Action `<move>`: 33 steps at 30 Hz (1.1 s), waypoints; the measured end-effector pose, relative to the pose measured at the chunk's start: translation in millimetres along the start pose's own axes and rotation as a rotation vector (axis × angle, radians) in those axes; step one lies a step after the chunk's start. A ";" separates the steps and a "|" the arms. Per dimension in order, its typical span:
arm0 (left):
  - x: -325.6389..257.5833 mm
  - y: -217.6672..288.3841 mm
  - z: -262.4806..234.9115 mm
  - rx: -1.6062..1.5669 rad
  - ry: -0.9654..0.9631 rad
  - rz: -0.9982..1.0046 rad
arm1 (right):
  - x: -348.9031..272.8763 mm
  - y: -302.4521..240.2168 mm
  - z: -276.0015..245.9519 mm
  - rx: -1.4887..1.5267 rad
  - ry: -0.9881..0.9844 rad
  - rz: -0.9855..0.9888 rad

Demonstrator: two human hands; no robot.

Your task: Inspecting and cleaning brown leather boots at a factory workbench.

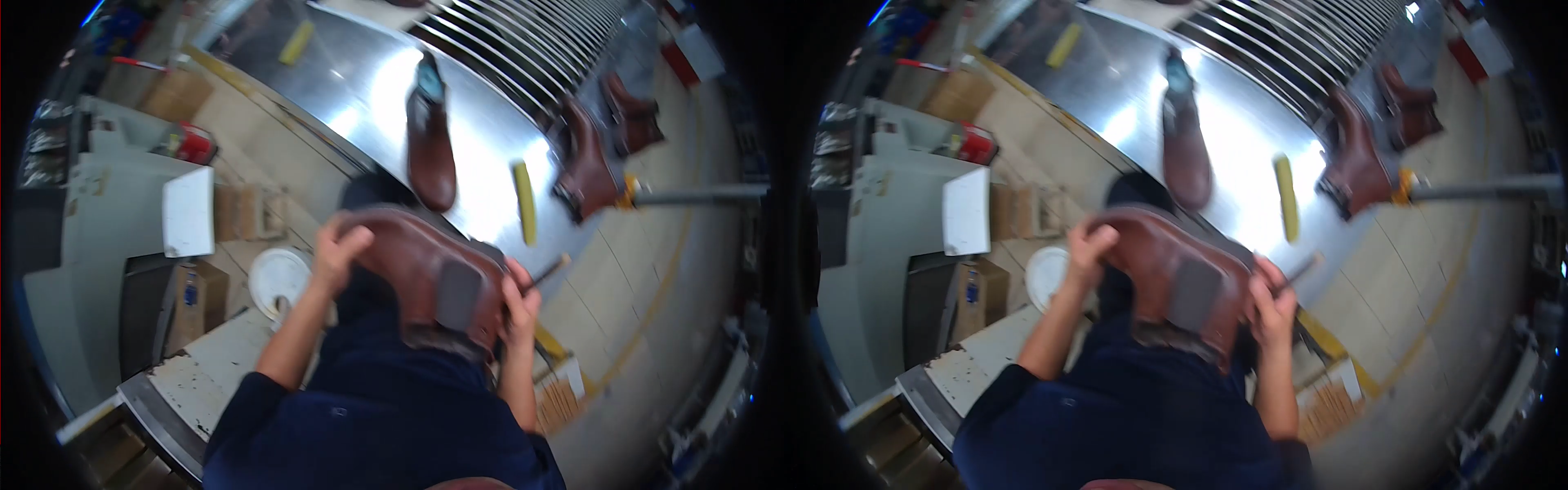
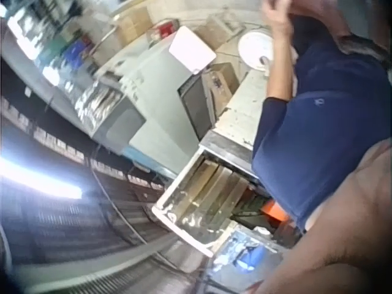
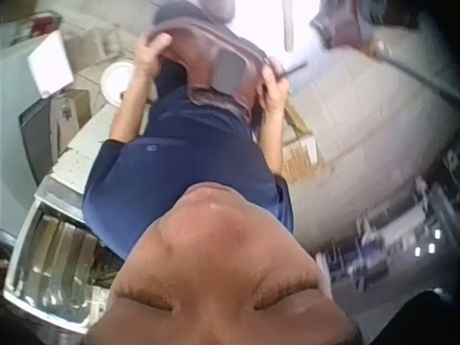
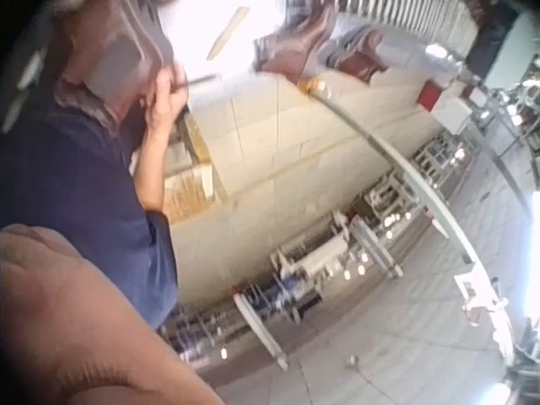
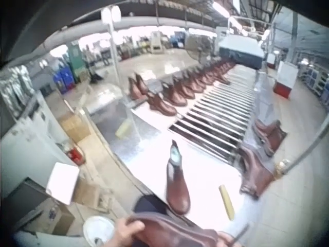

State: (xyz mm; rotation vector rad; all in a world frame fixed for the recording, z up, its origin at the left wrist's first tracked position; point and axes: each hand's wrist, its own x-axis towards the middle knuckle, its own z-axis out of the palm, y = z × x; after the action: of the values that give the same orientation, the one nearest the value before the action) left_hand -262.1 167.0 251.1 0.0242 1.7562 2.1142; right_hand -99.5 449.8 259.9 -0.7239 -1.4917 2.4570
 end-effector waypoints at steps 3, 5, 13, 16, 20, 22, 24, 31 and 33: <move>0.7 -22.1 -4.8 -0.022 -0.062 -0.034 | -5.0 15.9 -18.5 0.007 0.035 -0.028; 2.4 -24.6 -2.8 -0.079 -0.097 -0.042 | -1.1 17.4 -14.6 0.057 0.011 -0.040; 4.2 -5.1 -41.9 0.089 -0.683 -0.242 | -3.1 1.9 -17.0 0.094 -0.085 -0.051; 19.5 10.4 -15.0 0.086 -0.884 -0.420 | -11.8 2.8 -11.6 -0.066 0.012 0.003; 28.3 4.0 26.8 0.365 -0.834 0.029 | 1.1 -5.0 13.6 -0.118 -0.031 0.092; 16.4 18.4 52.5 0.493 -0.742 0.086 | 4.6 -7.5 27.1 -0.168 -0.183 0.077; 15.8 26.8 67.8 0.543 -0.816 -0.091 | 2.6 -8.8 29.1 -0.141 -0.213 0.110; 11.8 13.1 85.5 0.543 -0.908 -0.215 | -21.4 -0.1 2.3 -0.033 -0.132 0.168; 9.0 7.9 89.0 0.506 -0.916 0.002 | -22.8 -2.5 1.6 -0.095 -0.077 0.114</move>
State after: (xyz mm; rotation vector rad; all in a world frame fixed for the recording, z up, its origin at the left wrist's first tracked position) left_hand -249.6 252.5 275.6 0.9565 1.5883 1.2374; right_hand -80.8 440.8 269.8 -0.7602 -1.6485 2.5383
